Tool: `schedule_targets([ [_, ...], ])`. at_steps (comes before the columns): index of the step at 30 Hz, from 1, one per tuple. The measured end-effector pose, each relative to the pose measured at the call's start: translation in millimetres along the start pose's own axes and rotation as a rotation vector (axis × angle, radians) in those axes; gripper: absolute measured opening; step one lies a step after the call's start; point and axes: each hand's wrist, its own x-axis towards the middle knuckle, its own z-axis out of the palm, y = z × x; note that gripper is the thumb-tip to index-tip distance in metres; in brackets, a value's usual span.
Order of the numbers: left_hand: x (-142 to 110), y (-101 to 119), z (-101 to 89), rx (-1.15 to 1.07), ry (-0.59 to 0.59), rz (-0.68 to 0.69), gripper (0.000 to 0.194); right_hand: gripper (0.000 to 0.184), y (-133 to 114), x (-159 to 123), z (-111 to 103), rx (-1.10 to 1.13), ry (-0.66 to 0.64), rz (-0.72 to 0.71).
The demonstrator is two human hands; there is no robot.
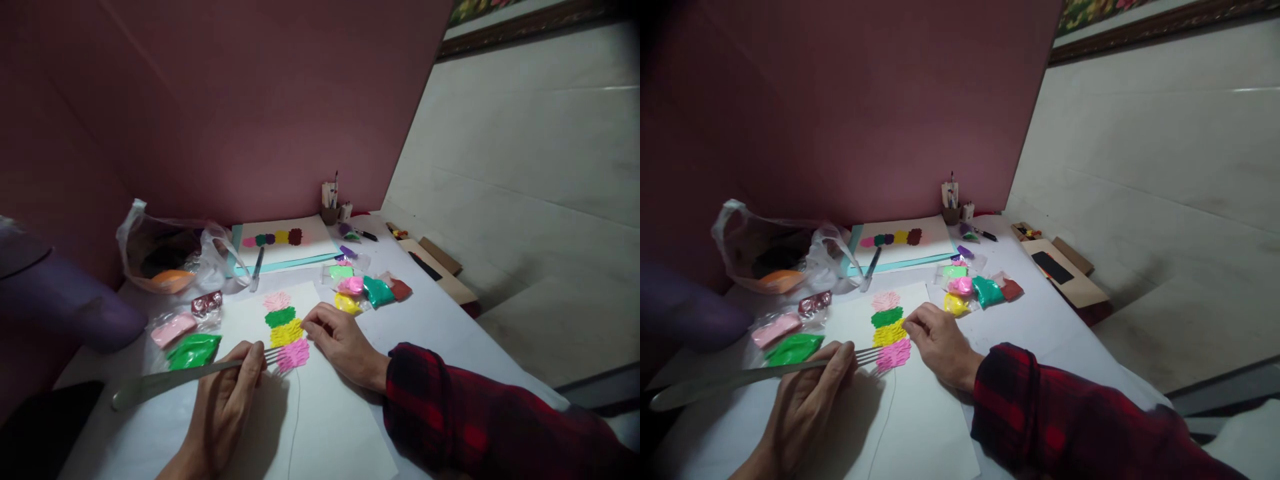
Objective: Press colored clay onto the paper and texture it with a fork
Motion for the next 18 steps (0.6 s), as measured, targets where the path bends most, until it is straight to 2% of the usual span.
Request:
schedule_targets([
  [2,0.0,-2.8,-0.3,-0.006,0.038,0.012,0.038,0.016,1.1,-0.1,0.4,-0.003,-0.001,-0.017],
  [5,1.2,-10.6,-0.6,-0.051,0.176,-0.010,0.027,0.018,1.6,-1.5,1.1,-0.017,0.003,-0.039],
  [8,2.2,-14.1,-0.3,-0.079,0.255,-0.010,0.022,0.012,-0.4,-5.1,1.2,-0.049,0.035,-0.160],
  [10,1.7,-11.8,1.0,-0.082,0.195,0.056,0.019,0.011,-3.0,-7.9,1.0,-0.058,0.050,-0.315],
  [13,-1.0,-6.0,4.9,-0.088,0.027,0.214,0.016,0.039,-7.7,-10.7,1.4,-0.075,0.000,-0.503],
  [15,-3.3,-3.9,7.5,-0.107,-0.048,0.321,0.014,0.049,-10.6,-11.4,2.7,-0.093,-0.076,-0.577],
  [18,-6.5,-4.9,8.9,-0.151,-0.100,0.399,0.017,0.043,-14.0,-12.5,5.9,-0.035,-0.163,-0.581],
])
